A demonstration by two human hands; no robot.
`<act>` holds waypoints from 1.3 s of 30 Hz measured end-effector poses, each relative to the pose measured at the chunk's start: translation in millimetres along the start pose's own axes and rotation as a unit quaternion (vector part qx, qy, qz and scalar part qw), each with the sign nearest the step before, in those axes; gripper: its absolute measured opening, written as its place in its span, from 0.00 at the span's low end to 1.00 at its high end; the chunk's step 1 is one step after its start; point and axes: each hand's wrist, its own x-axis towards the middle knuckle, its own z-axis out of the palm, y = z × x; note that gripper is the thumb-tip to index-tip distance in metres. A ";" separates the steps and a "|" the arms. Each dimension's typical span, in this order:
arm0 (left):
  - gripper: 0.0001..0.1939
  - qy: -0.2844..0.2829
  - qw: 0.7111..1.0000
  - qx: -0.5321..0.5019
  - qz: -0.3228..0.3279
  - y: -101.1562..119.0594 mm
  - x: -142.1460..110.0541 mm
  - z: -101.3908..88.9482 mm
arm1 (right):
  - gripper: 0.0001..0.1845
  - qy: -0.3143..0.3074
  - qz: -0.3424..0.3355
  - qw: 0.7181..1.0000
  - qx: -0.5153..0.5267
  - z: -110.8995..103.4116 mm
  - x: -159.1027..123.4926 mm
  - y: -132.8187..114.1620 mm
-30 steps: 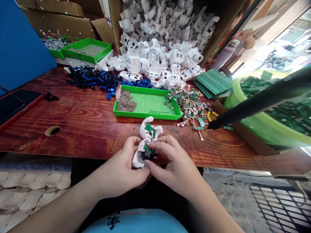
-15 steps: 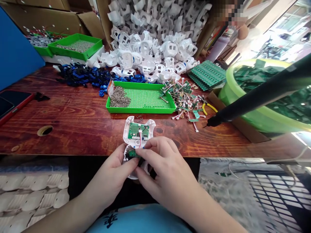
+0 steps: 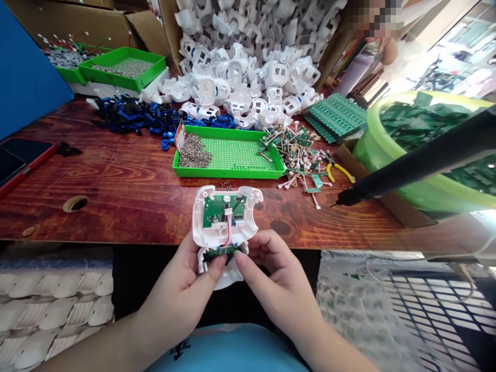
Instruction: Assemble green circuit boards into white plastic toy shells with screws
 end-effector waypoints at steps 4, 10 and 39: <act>0.23 -0.047 0.996 0.069 0.042 -2.8 -4.5 -2.8 | 0.08 0.028 -0.017 0.999 -0.028 1.6 0.3 -1.6; 0.23 -0.090 0.992 0.071 0.061 -7.0 -10.3 -9.0 | 0.07 0.035 -0.025 0.999 -0.021 3.4 -1.3 0.8; 0.17 -0.061 0.994 -0.002 -0.095 8.3 3.5 -12.2 | 0.05 0.010 0.053 0.998 -0.023 9.1 6.5 1.2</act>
